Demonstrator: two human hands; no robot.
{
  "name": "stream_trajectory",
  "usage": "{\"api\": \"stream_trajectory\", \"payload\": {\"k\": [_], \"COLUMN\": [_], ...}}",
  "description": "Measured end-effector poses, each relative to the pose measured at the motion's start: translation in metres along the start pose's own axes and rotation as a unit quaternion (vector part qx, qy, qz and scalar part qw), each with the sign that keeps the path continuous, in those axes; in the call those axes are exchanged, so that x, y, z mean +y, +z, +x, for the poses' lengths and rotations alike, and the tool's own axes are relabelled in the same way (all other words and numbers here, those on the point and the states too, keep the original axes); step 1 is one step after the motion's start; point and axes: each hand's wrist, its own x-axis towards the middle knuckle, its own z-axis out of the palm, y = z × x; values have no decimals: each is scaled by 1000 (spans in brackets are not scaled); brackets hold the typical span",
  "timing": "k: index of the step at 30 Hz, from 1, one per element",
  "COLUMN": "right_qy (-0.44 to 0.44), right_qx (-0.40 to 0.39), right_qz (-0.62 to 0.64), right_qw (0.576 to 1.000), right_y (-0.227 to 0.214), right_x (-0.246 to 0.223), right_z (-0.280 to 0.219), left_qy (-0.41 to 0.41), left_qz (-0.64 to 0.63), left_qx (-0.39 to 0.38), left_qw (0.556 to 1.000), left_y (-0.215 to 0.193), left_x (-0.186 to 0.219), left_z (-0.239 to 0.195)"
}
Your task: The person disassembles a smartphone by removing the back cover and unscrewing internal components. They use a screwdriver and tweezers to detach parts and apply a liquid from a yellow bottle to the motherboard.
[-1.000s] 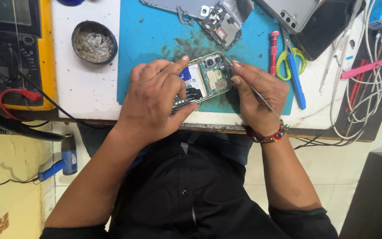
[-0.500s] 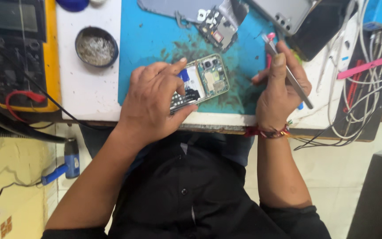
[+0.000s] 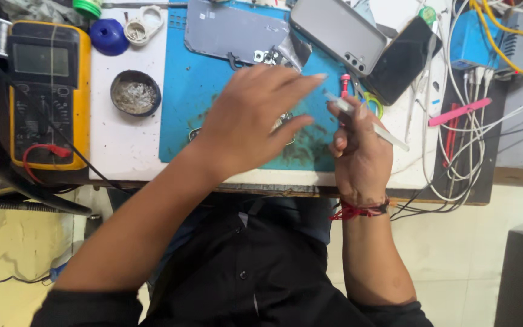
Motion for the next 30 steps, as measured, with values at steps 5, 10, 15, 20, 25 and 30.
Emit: {"api": "stream_trajectory", "payload": {"k": [5, 10, 15, 20, 25, 30], "right_qy": [-66, -122, -182, -194, -141, -31], "right_qx": [-22, 70, 94, 82, 53, -58], "right_qz": [-91, -71, -131, -146, -89, 56], "right_qw": [993, 987, 970, 967, 985, 996], "right_y": [-6, -16, -19, -24, -26, -29], "right_x": [-6, -1, 10, 16, 16, 25], "right_z": [-5, -9, -14, -18, -24, -48], "left_qy": [70, -70, -38, -61, -180, -35], "left_qz": [18, -19, 24, -37, 20, -270], "left_qx": [-152, -217, -129, -95, -177, -106], "left_qw": [986, 973, 991, 993, 967, 956], "left_y": [18, 24, 33, 20, 2, -3], "left_x": [-20, -33, -47, -53, -26, 14], "left_z": [49, 69, 63, 62, 57, 8]}}
